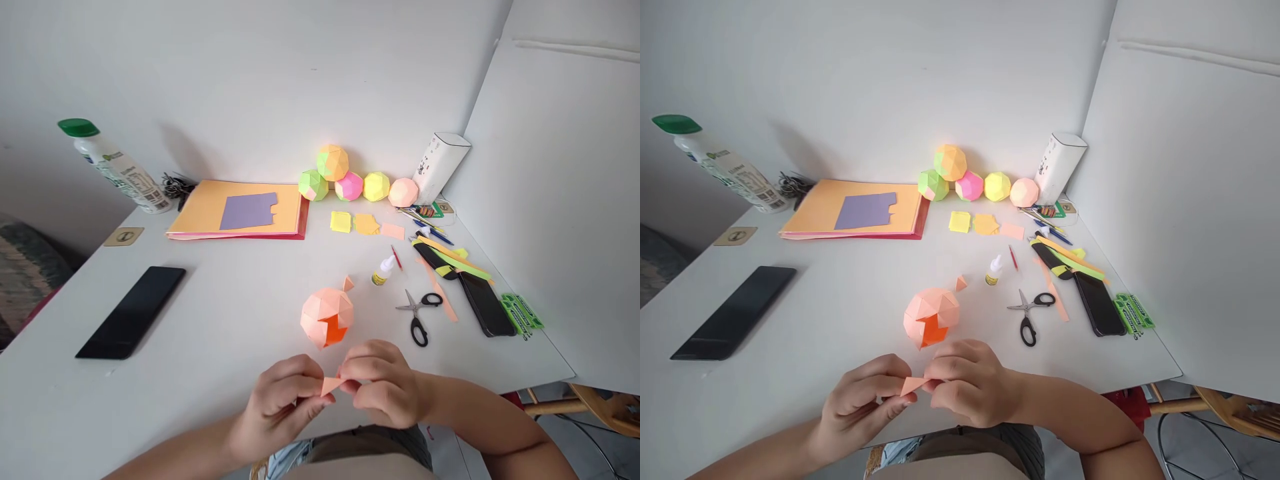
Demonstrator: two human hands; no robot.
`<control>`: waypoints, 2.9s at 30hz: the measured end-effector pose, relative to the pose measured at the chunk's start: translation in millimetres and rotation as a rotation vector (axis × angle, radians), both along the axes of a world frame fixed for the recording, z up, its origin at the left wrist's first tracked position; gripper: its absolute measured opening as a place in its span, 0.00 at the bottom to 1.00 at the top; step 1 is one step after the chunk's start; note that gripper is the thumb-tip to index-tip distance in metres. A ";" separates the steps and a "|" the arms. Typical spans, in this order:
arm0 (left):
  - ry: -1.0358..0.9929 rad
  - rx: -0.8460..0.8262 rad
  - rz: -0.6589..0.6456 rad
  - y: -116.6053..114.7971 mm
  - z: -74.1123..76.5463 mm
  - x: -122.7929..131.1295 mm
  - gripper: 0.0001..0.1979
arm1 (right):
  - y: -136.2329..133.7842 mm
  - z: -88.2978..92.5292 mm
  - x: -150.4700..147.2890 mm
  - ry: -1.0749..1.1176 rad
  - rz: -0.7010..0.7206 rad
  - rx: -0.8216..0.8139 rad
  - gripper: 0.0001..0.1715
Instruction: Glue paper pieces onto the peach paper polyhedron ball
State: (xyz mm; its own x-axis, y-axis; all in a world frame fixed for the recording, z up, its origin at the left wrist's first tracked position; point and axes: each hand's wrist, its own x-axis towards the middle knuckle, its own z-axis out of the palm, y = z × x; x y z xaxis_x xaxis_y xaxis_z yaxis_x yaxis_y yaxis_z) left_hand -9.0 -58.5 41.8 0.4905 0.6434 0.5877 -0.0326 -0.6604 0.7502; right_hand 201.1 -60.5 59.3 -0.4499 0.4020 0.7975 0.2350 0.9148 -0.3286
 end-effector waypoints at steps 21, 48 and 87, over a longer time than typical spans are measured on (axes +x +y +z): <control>0.080 -0.564 -0.195 75.9 -42.5 -10.6 0.41 | 49.2 -12.6 -1.2 -0.057 -0.212 -0.435 0.26; 0.134 -1.023 -0.317 59.3 -4.7 -9.4 0.37 | 60.5 30.6 -25.6 -0.356 -0.387 -0.857 0.11; 0.151 -1.033 -0.262 56.9 -14.2 -14.9 0.36 | 65.4 16.1 -24.2 -0.323 -0.341 -0.835 0.14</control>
